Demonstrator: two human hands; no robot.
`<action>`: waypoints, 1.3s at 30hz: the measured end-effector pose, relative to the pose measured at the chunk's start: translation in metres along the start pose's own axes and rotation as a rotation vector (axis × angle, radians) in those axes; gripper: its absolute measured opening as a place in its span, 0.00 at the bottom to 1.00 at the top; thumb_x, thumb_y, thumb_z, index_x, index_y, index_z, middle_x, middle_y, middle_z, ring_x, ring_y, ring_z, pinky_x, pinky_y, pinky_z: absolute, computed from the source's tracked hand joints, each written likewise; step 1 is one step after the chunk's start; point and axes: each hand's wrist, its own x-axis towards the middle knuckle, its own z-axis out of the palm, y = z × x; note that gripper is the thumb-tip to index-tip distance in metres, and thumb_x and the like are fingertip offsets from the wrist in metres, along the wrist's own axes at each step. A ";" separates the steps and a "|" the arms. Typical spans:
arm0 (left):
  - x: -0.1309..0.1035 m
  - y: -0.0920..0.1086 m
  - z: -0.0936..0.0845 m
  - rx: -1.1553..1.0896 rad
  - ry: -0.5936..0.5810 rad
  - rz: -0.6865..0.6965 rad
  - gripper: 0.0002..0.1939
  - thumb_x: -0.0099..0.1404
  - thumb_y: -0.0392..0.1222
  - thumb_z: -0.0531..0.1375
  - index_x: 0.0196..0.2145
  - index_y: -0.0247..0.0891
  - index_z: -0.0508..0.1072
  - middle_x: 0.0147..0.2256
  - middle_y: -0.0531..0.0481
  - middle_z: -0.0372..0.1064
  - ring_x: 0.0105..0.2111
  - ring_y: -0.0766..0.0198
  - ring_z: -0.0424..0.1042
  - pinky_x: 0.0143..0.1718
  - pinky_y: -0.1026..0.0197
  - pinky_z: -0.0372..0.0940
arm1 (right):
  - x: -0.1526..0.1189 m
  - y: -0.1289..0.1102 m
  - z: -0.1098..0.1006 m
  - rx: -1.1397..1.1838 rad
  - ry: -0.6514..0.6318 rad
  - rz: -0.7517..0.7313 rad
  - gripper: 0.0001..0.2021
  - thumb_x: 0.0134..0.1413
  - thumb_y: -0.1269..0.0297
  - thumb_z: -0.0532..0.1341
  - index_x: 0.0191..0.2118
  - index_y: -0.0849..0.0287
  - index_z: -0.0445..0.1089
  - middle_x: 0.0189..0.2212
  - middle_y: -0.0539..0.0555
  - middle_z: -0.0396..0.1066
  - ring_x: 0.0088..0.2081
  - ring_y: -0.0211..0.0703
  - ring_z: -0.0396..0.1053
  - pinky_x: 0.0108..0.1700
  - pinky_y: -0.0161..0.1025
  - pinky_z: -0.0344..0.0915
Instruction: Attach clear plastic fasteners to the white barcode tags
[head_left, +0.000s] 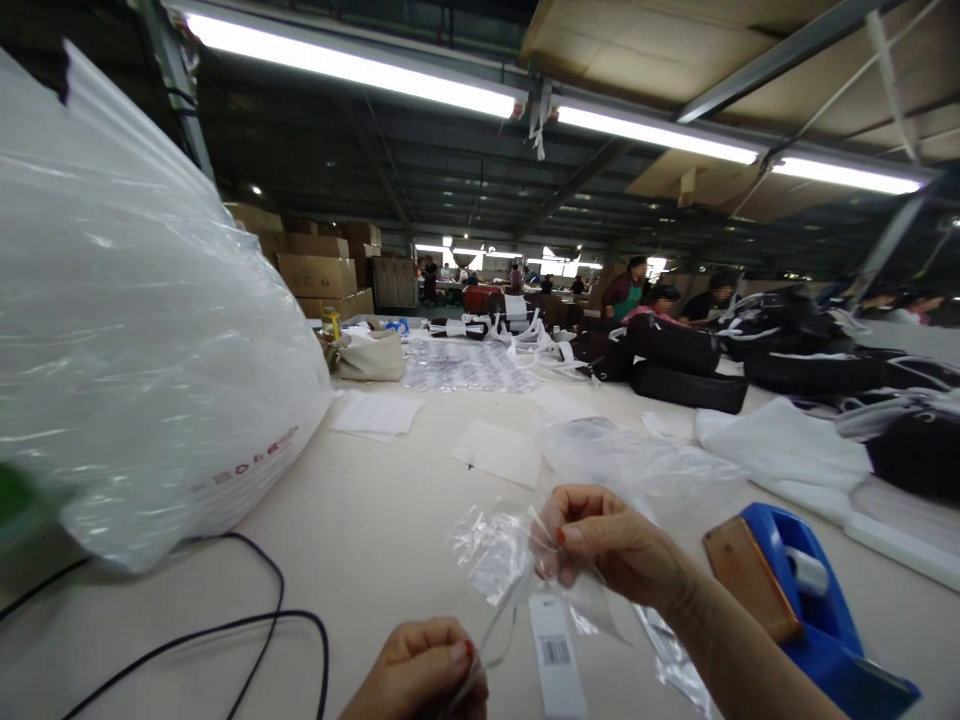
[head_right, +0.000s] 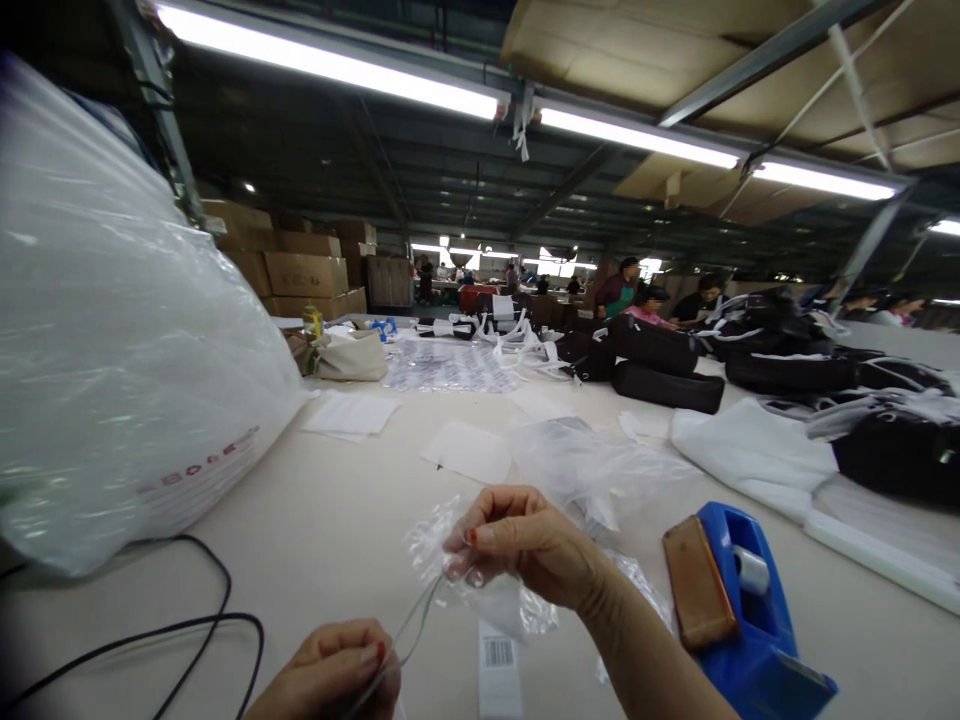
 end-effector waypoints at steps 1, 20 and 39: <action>0.004 0.000 0.002 -0.009 0.003 0.014 0.18 0.48 0.52 0.65 0.20 0.33 0.69 0.19 0.48 0.70 0.13 0.72 0.60 0.15 0.68 0.45 | -0.001 -0.005 0.000 -0.009 -0.002 -0.002 0.07 0.39 0.69 0.68 0.26 0.68 0.73 0.22 0.56 0.75 0.25 0.37 0.73 0.24 0.28 0.66; 0.034 0.027 0.067 0.567 -0.026 0.299 0.18 0.43 0.31 0.65 0.34 0.38 0.70 0.15 0.63 0.52 0.17 0.72 0.50 0.19 0.66 0.44 | -0.014 -0.014 -0.007 0.043 -0.016 -0.037 0.08 0.38 0.69 0.68 0.25 0.69 0.72 0.20 0.55 0.73 0.20 0.37 0.71 0.21 0.28 0.66; 0.048 0.009 0.029 1.397 0.604 1.057 0.15 0.49 0.42 0.64 0.29 0.42 0.60 0.21 0.57 0.60 0.19 0.63 0.63 0.20 0.63 0.55 | -0.023 -0.024 -0.011 0.081 0.110 -0.135 0.07 0.34 0.70 0.69 0.23 0.67 0.73 0.19 0.53 0.72 0.17 0.32 0.67 0.18 0.25 0.61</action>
